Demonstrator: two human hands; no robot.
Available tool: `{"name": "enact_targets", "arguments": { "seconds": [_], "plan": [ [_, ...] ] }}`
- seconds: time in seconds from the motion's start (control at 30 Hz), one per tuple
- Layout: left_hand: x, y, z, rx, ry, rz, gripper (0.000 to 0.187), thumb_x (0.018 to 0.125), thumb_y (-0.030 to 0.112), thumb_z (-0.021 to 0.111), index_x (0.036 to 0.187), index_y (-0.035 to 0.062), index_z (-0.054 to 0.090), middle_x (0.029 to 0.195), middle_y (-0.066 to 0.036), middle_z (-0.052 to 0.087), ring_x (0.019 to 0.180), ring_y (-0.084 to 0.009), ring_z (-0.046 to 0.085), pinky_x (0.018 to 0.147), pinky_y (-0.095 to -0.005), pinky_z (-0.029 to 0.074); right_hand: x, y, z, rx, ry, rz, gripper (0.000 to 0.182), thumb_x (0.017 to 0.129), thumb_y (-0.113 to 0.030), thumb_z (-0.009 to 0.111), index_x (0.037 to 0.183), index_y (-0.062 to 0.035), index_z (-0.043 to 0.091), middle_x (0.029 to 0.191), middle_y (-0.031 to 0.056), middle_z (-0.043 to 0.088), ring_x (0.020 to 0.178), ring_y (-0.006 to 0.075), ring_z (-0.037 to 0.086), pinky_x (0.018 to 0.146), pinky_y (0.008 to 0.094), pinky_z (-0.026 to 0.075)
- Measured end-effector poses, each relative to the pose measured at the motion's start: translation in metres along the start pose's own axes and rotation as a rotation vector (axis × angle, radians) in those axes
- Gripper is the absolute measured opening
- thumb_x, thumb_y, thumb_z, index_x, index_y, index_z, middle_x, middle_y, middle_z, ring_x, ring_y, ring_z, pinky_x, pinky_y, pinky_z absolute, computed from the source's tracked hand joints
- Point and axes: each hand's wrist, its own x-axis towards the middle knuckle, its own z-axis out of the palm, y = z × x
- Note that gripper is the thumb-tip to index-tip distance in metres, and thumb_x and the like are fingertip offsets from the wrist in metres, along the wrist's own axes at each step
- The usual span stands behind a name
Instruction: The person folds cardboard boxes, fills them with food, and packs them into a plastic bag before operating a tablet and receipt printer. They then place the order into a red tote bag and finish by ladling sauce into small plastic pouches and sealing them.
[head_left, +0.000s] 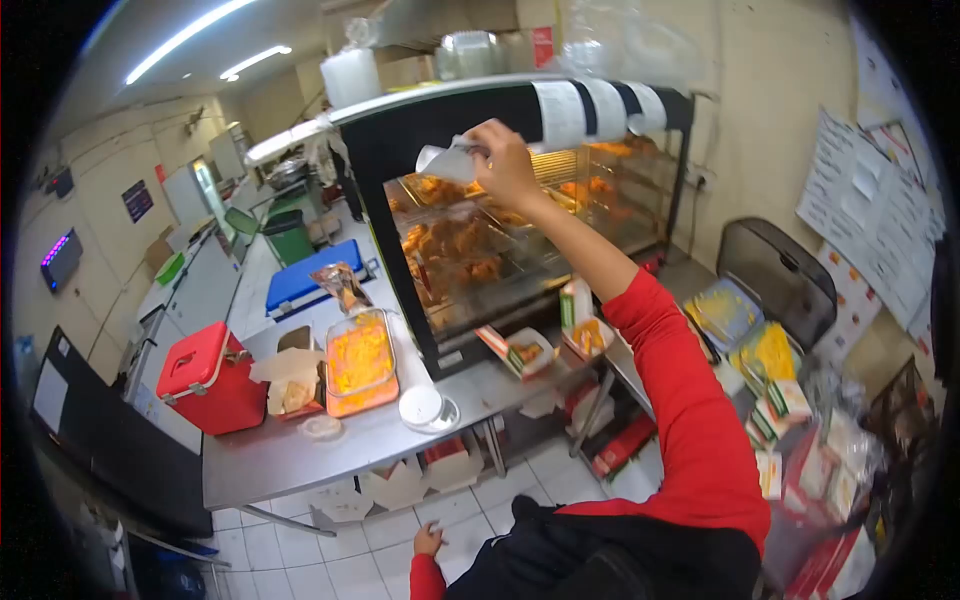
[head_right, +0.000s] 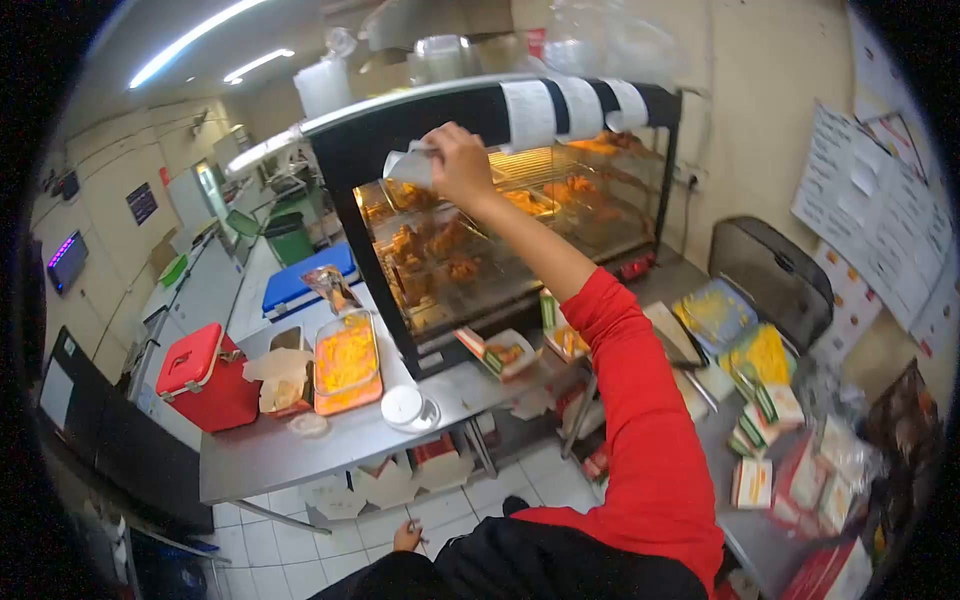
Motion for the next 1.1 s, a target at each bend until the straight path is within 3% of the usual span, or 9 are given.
{"name": "enact_targets", "arguments": {
  "seconds": [0.17,0.5,0.53,0.67,0.8,0.87,0.93,1.03,1.1],
  "plan": [
    [-0.007,-0.061,0.051,-0.215,0.059,-0.652,0.028,0.084,0.023,0.059,0.105,0.0042,0.06,0.076,-0.012,0.068,0.068,-0.0224,0.068,0.064,-0.0362,0.052,0.046,0.05,0.045,-0.105,0.221,-0.187,0.028,0.073,-0.01,0.064,0.1,-0.0128,0.058,0.091,0.0006,0.058,0.093,0.0196,0.053,0.086,0.0386,0.029],
    [0.028,-0.048,0.104,-0.389,0.021,-0.738,0.027,0.084,0.025,0.059,0.095,0.001,0.064,0.074,-0.013,0.068,0.066,-0.0231,0.067,0.061,-0.0369,0.051,0.078,0.094,0.053,-0.241,0.131,-0.517,0.017,0.078,-0.017,0.066,0.095,-0.0198,0.064,0.1,-0.0024,0.059,0.101,0.0162,0.053,0.088,0.0371,0.028],
    [0.028,-0.05,0.107,-0.403,0.025,-0.738,0.027,0.084,0.025,0.059,0.094,0.0007,0.064,0.074,-0.013,0.068,0.066,-0.0232,0.067,0.061,-0.037,0.051,0.079,0.066,0.032,-0.297,-0.057,-0.378,0.038,0.082,-0.017,0.062,0.118,-0.0069,0.053,0.102,0.0104,0.062,0.097,0.0233,0.059,0.09,0.0414,0.036],
    [0.032,-0.045,0.111,-0.48,0.055,-0.705,0.028,0.085,0.025,0.059,0.09,-0.0006,0.066,0.073,-0.014,0.068,0.066,-0.0234,0.066,0.059,-0.0372,0.051,0.086,0.062,0.031,-0.254,0.005,-0.425,0.027,0.076,-0.008,0.061,0.103,-0.0098,0.056,0.092,0.0057,0.062,0.087,0.0224,0.06,0.087,0.0411,0.032],
    [0.054,-0.035,0.088,-0.609,0.24,-0.527,0.029,0.085,0.026,0.058,0.087,-0.0019,0.067,0.073,-0.014,0.068,0.065,-0.0237,0.066,0.058,-0.0375,0.05,0.084,0.063,0.031,-0.314,-0.049,-0.505,0.035,0.074,-0.002,0.058,0.108,-0.0098,0.055,0.097,0.0085,0.06,0.095,0.0251,0.057,0.089,0.0429,0.032],
    [0.077,-0.041,0.047,-0.4,0.39,-0.353,0.019,0.089,0.017,0.054,0.085,0.0013,0.064,0.075,-0.009,0.066,0.062,-0.0143,0.061,0.052,-0.0246,0.044,0.081,0.06,0.034,-0.292,-0.068,-0.48,0.037,0.073,0.001,0.055,0.108,-0.0091,0.055,0.1,0.0105,0.059,0.099,0.0269,0.055,0.09,0.0438,0.031],
    [0.118,-0.018,-0.016,-0.865,0.8,0.123,0.01,0.09,0.009,0.055,0.091,0.0016,0.062,0.074,-0.005,0.063,0.062,-0.0112,0.056,0.055,-0.0229,0.044,0.08,0.059,0.037,-0.298,-0.079,-0.449,0.039,0.072,0.003,0.053,0.109,-0.0082,0.054,0.101,0.0115,0.057,0.103,0.0277,0.053,0.091,0.0439,0.031],
    [0.104,0.153,-0.201,-0.386,1.143,0.4,0.029,0.092,0.018,0.056,0.115,0.0015,0.059,0.095,-0.008,0.062,0.087,-0.0168,0.058,0.078,-0.031,0.049,0.083,0.06,0.043,-0.269,-0.019,-0.409,0.033,0.072,0.004,0.051,0.104,-0.0061,0.056,0.098,0.0116,0.057,0.1,0.0278,0.053,0.09,0.0443,0.03],
    [0.033,0.293,-0.307,0.41,1.351,0.881,0.029,0.095,0.023,0.046,0.101,-0.0014,0.06,0.098,-0.012,0.06,0.089,-0.0241,0.057,0.08,-0.0357,0.048,0.081,0.06,0.046,-0.309,-0.05,-0.372,0.028,0.073,0.003,0.052,0.1,-0.0052,0.057,0.095,0.0119,0.057,0.097,0.0287,0.053,0.091,0.0449,0.029]
  ]
}}
